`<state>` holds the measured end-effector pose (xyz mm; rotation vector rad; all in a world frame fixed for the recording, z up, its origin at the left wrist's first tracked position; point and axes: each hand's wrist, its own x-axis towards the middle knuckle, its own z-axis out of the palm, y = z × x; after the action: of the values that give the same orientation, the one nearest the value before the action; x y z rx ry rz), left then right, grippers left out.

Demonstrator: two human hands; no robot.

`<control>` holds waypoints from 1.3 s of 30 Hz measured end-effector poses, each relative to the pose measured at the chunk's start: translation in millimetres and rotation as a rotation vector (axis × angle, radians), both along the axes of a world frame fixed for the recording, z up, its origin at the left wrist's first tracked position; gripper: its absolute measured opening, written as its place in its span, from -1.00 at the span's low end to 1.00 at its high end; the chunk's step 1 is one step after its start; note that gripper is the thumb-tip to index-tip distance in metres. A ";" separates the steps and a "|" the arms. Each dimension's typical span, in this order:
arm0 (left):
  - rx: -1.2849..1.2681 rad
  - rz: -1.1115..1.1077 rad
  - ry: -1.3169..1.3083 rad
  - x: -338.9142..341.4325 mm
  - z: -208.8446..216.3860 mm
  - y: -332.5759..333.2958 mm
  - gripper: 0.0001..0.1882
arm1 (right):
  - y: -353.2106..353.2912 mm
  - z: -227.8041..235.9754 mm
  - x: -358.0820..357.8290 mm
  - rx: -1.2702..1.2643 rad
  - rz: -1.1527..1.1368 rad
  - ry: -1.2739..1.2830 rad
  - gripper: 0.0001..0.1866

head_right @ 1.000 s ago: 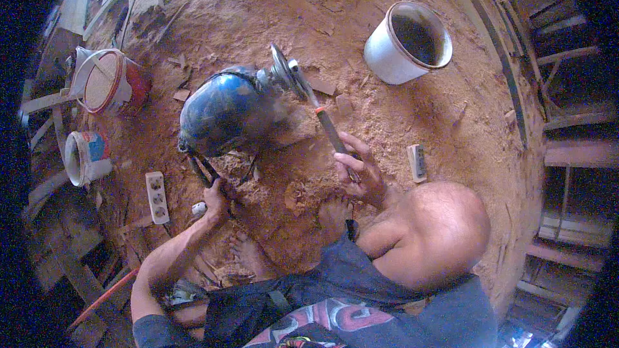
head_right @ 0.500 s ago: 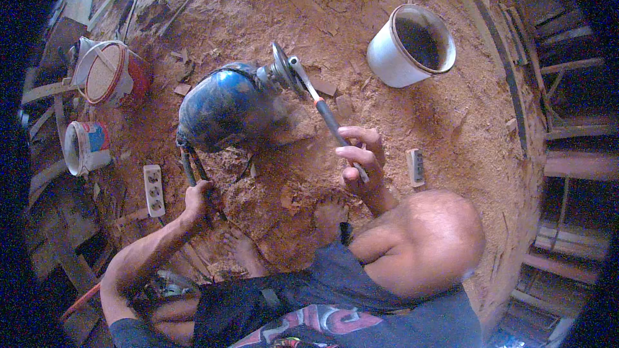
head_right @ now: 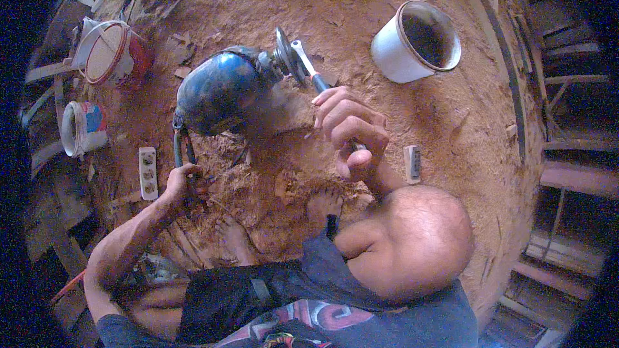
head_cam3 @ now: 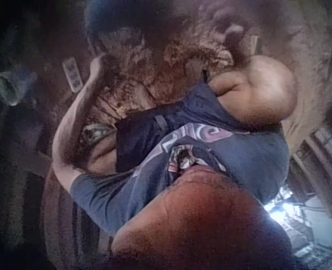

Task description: The person sits on the floor and uses a wrench to tighten a nut on a blue electric tool, likely a sander or grinder. They repeatedly adjust the tool and the wrench to secure the attachment.

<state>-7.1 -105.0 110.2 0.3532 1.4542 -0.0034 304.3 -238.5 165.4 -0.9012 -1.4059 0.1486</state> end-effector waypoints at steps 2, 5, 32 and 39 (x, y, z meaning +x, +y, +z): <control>-0.008 -0.015 -0.026 -5.7 2.3 2.6 -0.85 | 5.2 5.2 -2.4 -0.024 0.034 -0.014 -0.33; -0.052 -0.021 -0.011 -4.9 6.7 6.3 -0.85 | 10.1 14.0 -1.5 -0.047 0.060 -0.057 -0.35; 0.040 -0.001 -0.025 -6.7 -8.5 0.8 -0.87 | 40.2 48.2 -4.5 -0.206 0.060 0.017 -0.48; 0.084 -0.035 -0.025 -6.3 -14.9 0.8 -0.87 | 47.7 54.2 -3.2 -0.248 0.065 0.028 -0.51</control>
<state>-13.4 -104.2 95.2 0.4463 1.4261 0.0339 301.1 -190.8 219.6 -1.0527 -1.4109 0.3908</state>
